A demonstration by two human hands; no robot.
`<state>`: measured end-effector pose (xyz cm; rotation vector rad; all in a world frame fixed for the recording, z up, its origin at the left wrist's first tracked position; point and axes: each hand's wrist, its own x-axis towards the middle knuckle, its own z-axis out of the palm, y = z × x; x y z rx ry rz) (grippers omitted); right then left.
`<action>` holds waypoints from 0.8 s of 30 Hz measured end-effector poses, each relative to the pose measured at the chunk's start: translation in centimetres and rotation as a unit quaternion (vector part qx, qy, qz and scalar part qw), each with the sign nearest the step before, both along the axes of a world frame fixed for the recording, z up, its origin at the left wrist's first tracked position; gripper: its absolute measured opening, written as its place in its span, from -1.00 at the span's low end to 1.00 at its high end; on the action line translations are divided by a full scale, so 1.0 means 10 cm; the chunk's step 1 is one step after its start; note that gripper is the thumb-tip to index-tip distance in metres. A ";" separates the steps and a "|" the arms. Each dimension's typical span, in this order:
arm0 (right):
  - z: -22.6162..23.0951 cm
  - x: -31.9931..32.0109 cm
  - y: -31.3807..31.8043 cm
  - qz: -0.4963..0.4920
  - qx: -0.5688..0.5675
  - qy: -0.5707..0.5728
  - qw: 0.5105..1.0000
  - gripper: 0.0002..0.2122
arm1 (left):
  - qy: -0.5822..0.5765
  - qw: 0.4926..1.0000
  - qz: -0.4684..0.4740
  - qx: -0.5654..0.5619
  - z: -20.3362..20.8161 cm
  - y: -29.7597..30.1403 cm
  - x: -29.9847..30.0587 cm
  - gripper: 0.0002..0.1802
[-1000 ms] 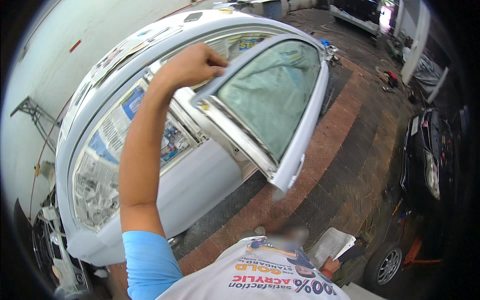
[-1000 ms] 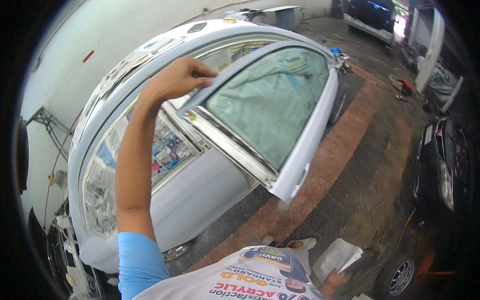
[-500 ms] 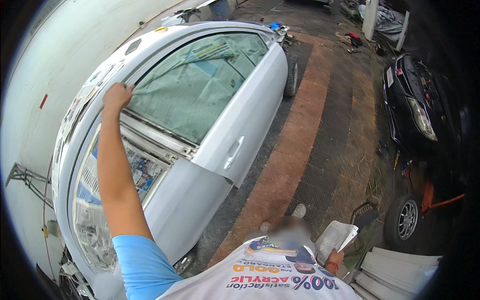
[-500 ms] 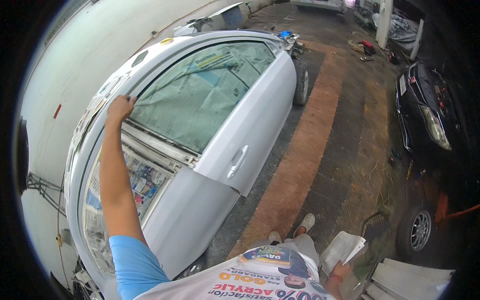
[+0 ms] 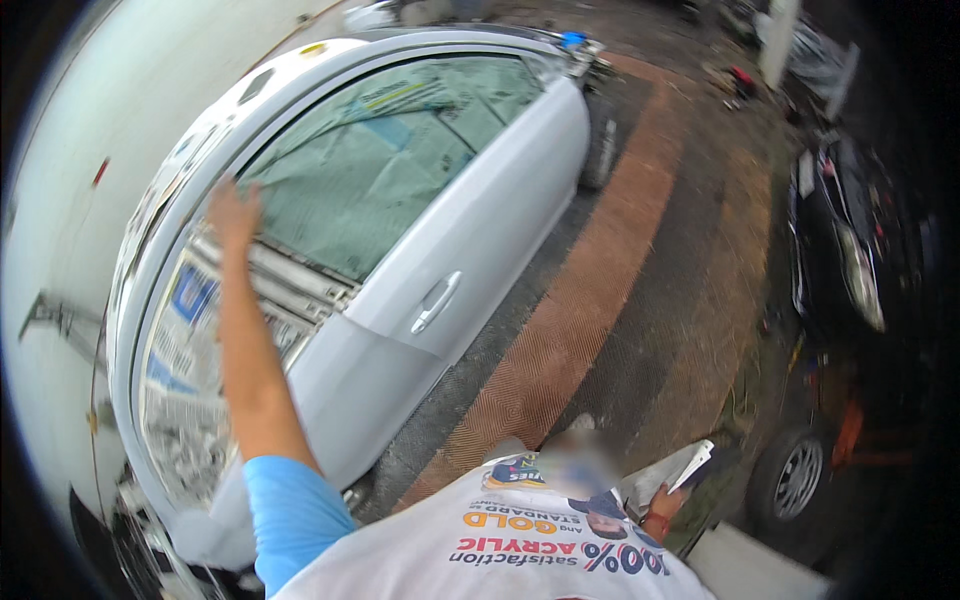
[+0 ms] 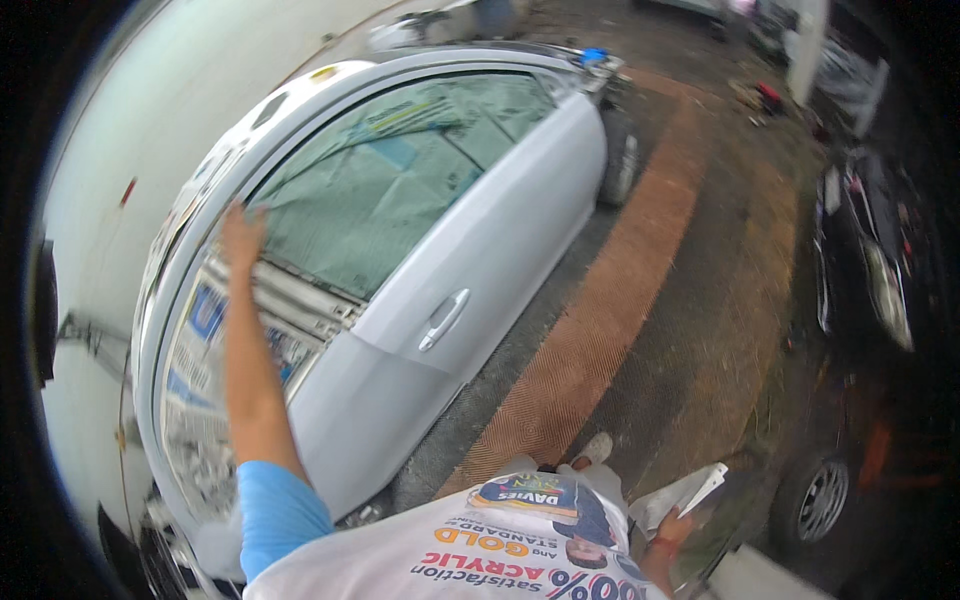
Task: The person tapes newspaper sheets onto the open hood and door of a white car using masking tape. They smooth the paper and apply tape along edges to secure the coverage.
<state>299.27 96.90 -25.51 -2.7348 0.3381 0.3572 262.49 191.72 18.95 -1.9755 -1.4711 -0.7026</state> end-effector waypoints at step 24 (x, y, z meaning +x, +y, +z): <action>4.78 1.33 6.04 0.723 0.210 -0.440 0.489 -0.65 | -0.197 0.977 -0.075 0.023 0.29 -2.07 -0.16 -0.42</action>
